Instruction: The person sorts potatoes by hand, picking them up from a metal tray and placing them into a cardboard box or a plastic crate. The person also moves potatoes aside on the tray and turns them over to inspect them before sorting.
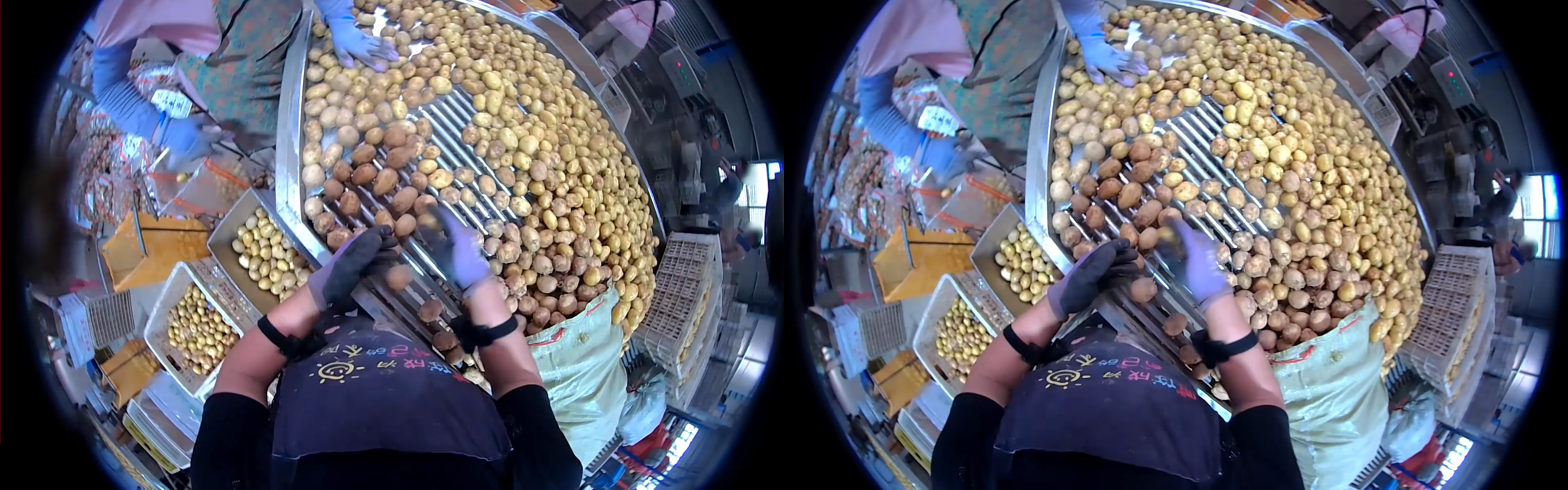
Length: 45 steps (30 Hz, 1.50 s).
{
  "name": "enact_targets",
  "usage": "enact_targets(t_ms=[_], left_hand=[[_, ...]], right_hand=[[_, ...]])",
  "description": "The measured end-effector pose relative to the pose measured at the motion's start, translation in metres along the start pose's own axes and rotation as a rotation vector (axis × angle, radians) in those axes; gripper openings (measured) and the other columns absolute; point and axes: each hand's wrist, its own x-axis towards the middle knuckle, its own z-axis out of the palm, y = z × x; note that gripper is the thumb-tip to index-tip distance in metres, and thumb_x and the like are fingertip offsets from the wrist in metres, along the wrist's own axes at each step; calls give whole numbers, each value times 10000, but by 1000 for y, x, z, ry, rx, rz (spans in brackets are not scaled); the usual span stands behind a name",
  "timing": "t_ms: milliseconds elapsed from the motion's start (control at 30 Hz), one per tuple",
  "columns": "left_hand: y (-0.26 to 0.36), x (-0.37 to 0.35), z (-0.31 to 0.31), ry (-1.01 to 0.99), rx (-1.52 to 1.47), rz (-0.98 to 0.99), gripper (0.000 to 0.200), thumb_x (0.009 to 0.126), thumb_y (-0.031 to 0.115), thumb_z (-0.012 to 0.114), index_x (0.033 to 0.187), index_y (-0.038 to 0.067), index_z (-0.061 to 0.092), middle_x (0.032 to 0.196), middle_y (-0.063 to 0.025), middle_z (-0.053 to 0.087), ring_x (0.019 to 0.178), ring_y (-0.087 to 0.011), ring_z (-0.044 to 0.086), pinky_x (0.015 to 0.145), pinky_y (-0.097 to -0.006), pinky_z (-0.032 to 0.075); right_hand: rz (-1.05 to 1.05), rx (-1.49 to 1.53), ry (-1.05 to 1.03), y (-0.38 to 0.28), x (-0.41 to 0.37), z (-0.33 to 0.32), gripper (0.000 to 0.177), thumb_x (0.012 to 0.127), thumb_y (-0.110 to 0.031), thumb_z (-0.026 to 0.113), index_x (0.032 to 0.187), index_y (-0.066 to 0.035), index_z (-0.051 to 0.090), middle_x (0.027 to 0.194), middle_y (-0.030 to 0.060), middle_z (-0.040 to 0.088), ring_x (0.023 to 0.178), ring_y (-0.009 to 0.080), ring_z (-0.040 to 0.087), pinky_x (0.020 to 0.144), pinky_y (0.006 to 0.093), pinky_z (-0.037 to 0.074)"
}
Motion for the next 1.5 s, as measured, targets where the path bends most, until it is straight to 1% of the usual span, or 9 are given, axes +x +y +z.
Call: enact_targets(t_ms=[133,267,500,667,733,933,1000,1267,1500], left_hand=[[-5,-11,-26,-176,472,257,466,1062,335,449,1435,57,443,1354,-104,579,1228,-265,589,1048,-362,482],[20,-38,-37,-11,-360,44,497,1044,396,457,1405,55,462,1378,-117,558,1281,-283,542,1087,-406,425],[39,-148,-157,422,23,266,378,930,143,620,1288,28,586,1207,-55,638,1029,-148,609,899,-306,508],[43,-291,-336,1313,1711,-152,472,970,296,640,1299,-35,571,1263,-169,637,1142,-226,607,976,-368,486],[38,-279,-336,1232,981,297,520,975,309,640,1343,-44,537,1309,-199,612,1218,-244,579,1021,-367,460],[17,-78,-114,406,1590,673,626,775,71,746,1358,42,519,1359,-193,546,1268,-383,509,1061,-439,419],[13,-37,-62,253,1666,585,660,801,214,738,1392,50,494,1433,-207,488,1341,-392,445,1116,-497,342],[2,57,-72,109,2256,279,647,916,305,545,1511,118,375,1574,-180,345,1463,-362,313,1187,-584,154],[45,54,-29,99,795,250,462,1031,226,512,1466,91,433,1450,-121,496,1276,-276,533,1028,-416,465]], right_hand=[[-291,-231,-143,-16,-14,41,607,818,-95,726,1375,-18,497,1302,225,583,1206,405,551,1013,451,457],[473,777,-5,-35,-16,21,451,923,-29,639,1353,31,518,1225,184,632,1108,283,628,965,397,499],[37,-496,164,4,-71,-50,385,887,-102,658,1255,-2,602,1197,209,647,1083,398,626,958,422,498],[513,-1104,154,63,-116,-52,770,906,-517,578,1505,-85,362,1459,261,445,1360,464,391,1112,579,293],[568,-1189,77,59,-94,-35,780,890,-535,593,1508,-125,351,1420,361,400,1322,561,370,1099,577,317],[184,-870,-12,27,-9,8,606,900,-345,686,1397,-74,471,1360,349,471,1180,462,559,1000,471,465],[183,64,90,0,6,-6,523,916,-283,674,1359,-53,516,1346,273,528,1146,397,599,961,431,495],[-299,-729,-407,-13,-63,44,413,853,-161,581,1264,-129,608,1292,186,588,1204,367,562,1012,462,435],[-45,-292,-165,-37,-2,28,475,777,-212,723,1223,-88,614,1049,158,638,907,364,653,780,456,517]])
